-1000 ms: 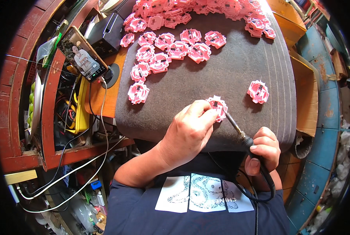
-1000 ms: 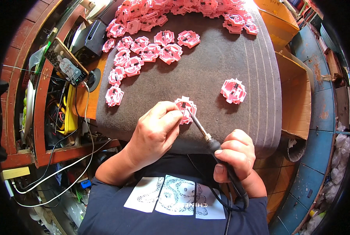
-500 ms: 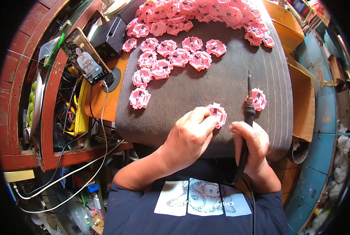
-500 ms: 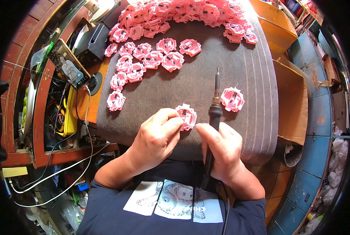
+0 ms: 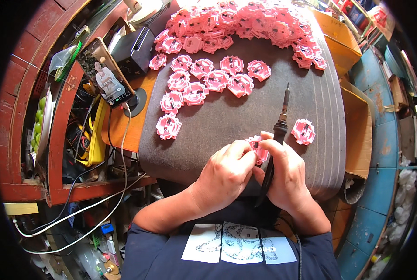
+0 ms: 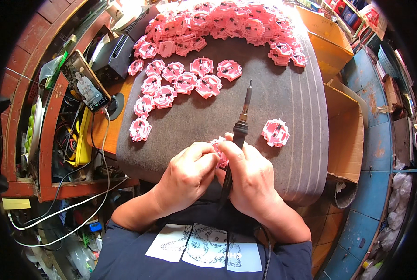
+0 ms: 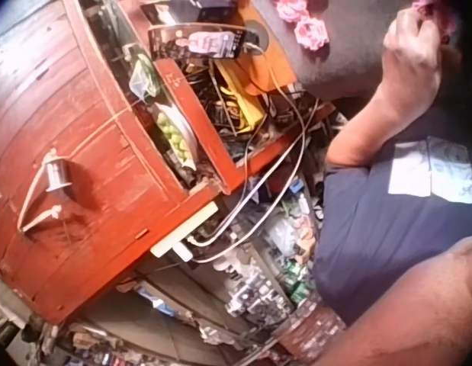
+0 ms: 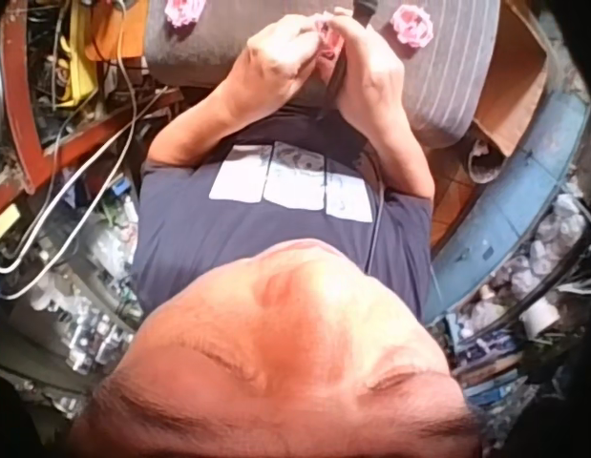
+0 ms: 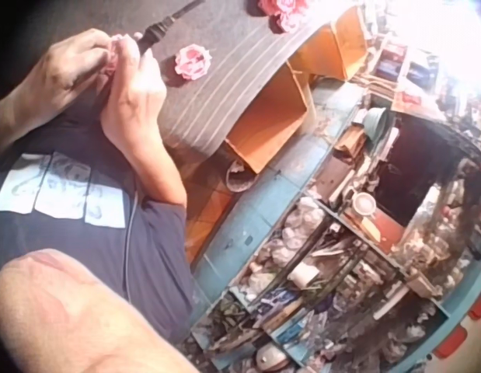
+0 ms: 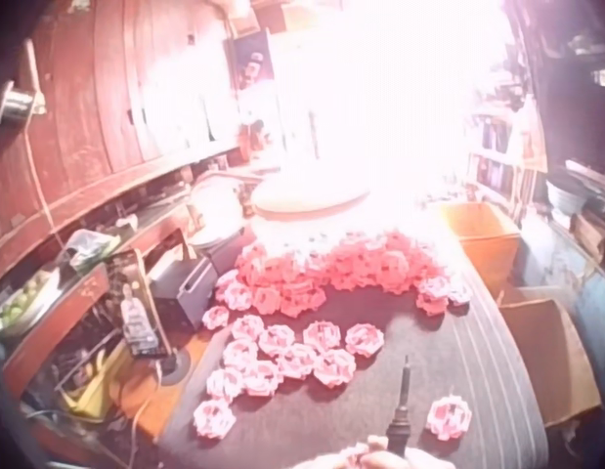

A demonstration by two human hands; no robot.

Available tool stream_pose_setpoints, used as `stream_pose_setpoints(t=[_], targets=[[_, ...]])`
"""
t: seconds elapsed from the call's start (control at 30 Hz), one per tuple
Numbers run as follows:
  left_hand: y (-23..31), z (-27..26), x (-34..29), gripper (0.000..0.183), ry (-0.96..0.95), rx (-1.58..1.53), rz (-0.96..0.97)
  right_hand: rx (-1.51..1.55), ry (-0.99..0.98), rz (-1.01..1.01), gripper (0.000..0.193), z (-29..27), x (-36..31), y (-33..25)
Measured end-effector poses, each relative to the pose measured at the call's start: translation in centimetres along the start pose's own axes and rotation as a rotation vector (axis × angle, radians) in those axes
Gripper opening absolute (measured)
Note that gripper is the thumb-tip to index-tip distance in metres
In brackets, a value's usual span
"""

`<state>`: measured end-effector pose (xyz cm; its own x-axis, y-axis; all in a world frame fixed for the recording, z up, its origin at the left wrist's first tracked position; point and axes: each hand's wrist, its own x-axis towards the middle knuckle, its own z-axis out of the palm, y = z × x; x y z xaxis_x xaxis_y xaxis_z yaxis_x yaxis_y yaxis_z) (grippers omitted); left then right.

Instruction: The person uses a soldering iron to apply heat to small pink plastic components with embedded circuitry. They pick up each component, apply the soldering iron to specific points, and place the finished items on the work surface. The process is repeated for multiple units.

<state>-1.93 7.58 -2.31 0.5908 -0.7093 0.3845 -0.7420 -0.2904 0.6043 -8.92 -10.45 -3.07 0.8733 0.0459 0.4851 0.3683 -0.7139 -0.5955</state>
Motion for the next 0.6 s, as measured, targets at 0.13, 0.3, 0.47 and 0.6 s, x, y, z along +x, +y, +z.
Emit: stream_pose_setpoints(t=[0.13, 0.3, 0.47, 0.6], targets=[[0.10, -0.04, 0.15, 0.022, 0.025, -0.008, 0.009, -0.006, 0.009, -0.002, 0.061, 0.19, 0.11, 0.19], [0.16, 0.04, 0.10, 0.023, 0.030, -0.012, 0.006, 0.005, 0.040, -0.019, 0.059, 0.37, 0.07, 0.28], [0.12, -0.04, 0.01, 0.024, 0.017, 0.001, -0.002, 0.022, 0.023, -0.029, 0.058, 0.42, 0.08, 0.44], [-0.05, 0.09, 0.02, 0.026, 0.030, 0.028, 0.041, 0.013, 0.023, -0.036, 0.057, 0.58, -0.02, 0.53]])
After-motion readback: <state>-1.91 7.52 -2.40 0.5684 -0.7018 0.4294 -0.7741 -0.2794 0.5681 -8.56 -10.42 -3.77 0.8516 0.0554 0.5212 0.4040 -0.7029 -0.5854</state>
